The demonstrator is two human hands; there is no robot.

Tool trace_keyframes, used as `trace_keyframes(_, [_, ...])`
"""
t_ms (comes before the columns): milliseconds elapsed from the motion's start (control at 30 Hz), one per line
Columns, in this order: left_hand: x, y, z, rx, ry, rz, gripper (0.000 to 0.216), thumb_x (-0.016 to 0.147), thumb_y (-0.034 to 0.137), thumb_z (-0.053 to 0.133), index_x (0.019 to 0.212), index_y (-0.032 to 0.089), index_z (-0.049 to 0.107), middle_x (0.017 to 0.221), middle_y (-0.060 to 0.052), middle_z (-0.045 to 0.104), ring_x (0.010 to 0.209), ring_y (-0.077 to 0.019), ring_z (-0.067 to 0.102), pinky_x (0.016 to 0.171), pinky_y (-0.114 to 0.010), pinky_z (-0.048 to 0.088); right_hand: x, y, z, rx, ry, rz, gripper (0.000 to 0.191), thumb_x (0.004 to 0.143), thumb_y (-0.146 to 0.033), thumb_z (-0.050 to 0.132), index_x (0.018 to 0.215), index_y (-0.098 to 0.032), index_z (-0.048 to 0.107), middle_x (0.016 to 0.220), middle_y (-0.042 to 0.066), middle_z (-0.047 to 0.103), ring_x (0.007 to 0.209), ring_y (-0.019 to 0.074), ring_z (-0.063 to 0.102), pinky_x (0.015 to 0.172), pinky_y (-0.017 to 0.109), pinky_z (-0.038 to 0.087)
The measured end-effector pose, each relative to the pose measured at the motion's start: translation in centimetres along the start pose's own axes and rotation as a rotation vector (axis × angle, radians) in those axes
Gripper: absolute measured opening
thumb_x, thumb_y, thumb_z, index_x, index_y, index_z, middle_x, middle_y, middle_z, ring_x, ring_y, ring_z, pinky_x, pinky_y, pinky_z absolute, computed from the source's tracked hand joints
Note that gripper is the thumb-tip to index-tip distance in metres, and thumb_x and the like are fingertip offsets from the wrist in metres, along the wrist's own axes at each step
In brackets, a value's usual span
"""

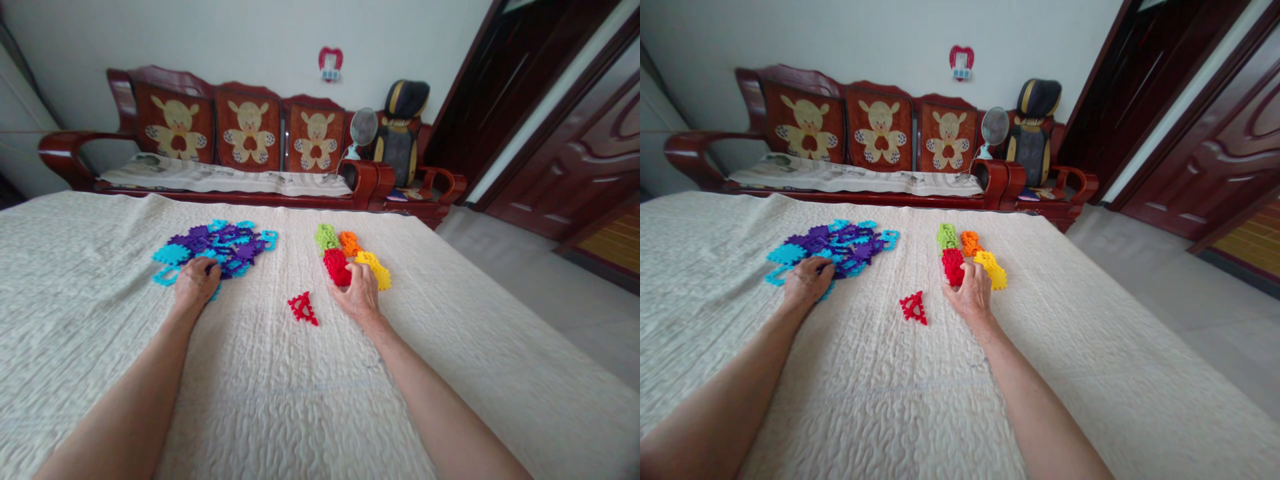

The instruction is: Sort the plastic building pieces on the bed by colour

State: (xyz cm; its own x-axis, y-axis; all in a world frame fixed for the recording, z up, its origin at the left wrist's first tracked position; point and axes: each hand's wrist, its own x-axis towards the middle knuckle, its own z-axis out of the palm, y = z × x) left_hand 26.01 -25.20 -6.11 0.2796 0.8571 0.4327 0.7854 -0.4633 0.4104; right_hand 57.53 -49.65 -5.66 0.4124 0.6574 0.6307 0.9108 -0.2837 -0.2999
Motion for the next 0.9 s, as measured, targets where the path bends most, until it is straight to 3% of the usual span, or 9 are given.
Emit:
trace_keyframes(167, [-0.1,0.2,-0.2,0.004,-0.012,-0.010,0.039,0.086,0.038,0.044,0.101,0.018,0.075,0.119,-0.012,0.073,0.114,-0.0295,0.065,0.101,-0.039,0.050,0.0,0.1,-0.2,-0.014,0.002,-0.020,0.041,0.076,-0.042,0.072,0.108,-0.021,0.060,0.104,0.010,0.059,0.100,0.0293,0.057,0.087,0.043,0.048])
trace_keyframes(333, [-0.3,0.6,-0.5,0.000,-0.010,-0.009,0.039,0.087,0.037,0.043,0.101,0.018,0.074,0.116,-0.012,0.073,0.112,-0.0295,0.065,0.100,-0.039,0.050,0.0,-0.8,-1.0,0.077,0.025,-0.059,0.037,0.080,-0.037,0.067,0.111,-0.018,0.060,0.108,0.013,0.060,0.103,0.0300,0.058,0.092,0.045,0.049])
trace_keyframes(500, [-0.4,1.2,-0.9,-0.002,-0.015,-0.025,0.036,0.086,0.035,0.045,0.100,0.018,0.074,0.117,-0.012,0.073,0.111,-0.0283,0.065,0.099,-0.038,0.049,-0.9,-3.5,-1.6,0.371,-0.208,-0.244,0.023,0.086,-0.028,0.060,0.107,-0.020,0.062,0.104,0.009,0.065,0.102,0.0237,0.063,0.094,0.039,0.052])
trace_keyframes(633, [-0.5,1.5,-1.1,-0.002,-0.014,-0.049,0.034,0.085,0.034,0.046,0.099,0.019,0.074,0.116,-0.011,0.073,0.110,-0.0272,0.066,0.099,-0.036,0.049,-1.9,-5.8,-1.5,0.425,-0.363,-0.350,0.041,0.082,-0.035,0.069,0.119,-0.018,0.061,0.125,0.013,0.065,0.119,0.0267,0.060,0.105,0.044,0.048])
trace_keyframes(733, [-0.5,1.4,-1.1,-0.011,-0.012,-0.046,0.034,0.085,0.033,0.047,0.099,0.018,0.074,0.116,-0.011,0.073,0.110,-0.0279,0.066,0.099,-0.037,0.050,-2.3,-6.6,-1.3,0.396,-0.424,-0.373,0.049,0.080,-0.038,0.073,0.123,-0.018,0.060,0.131,0.015,0.062,0.125,0.0288,0.057,0.108,0.047,0.045])
trace_keyframes(900, [-0.4,1.1,-0.7,-0.001,0.005,-0.033,0.033,0.085,0.033,0.048,0.099,0.019,0.075,0.115,-0.010,0.074,0.111,-0.0275,0.065,0.099,-0.038,0.050,-2.3,-6.7,-1.2,0.420,-0.430,-0.347,0.047,0.077,-0.032,0.074,0.120,-0.018,0.060,0.121,0.013,0.064,0.116,0.0271,0.060,0.104,0.046,0.048])
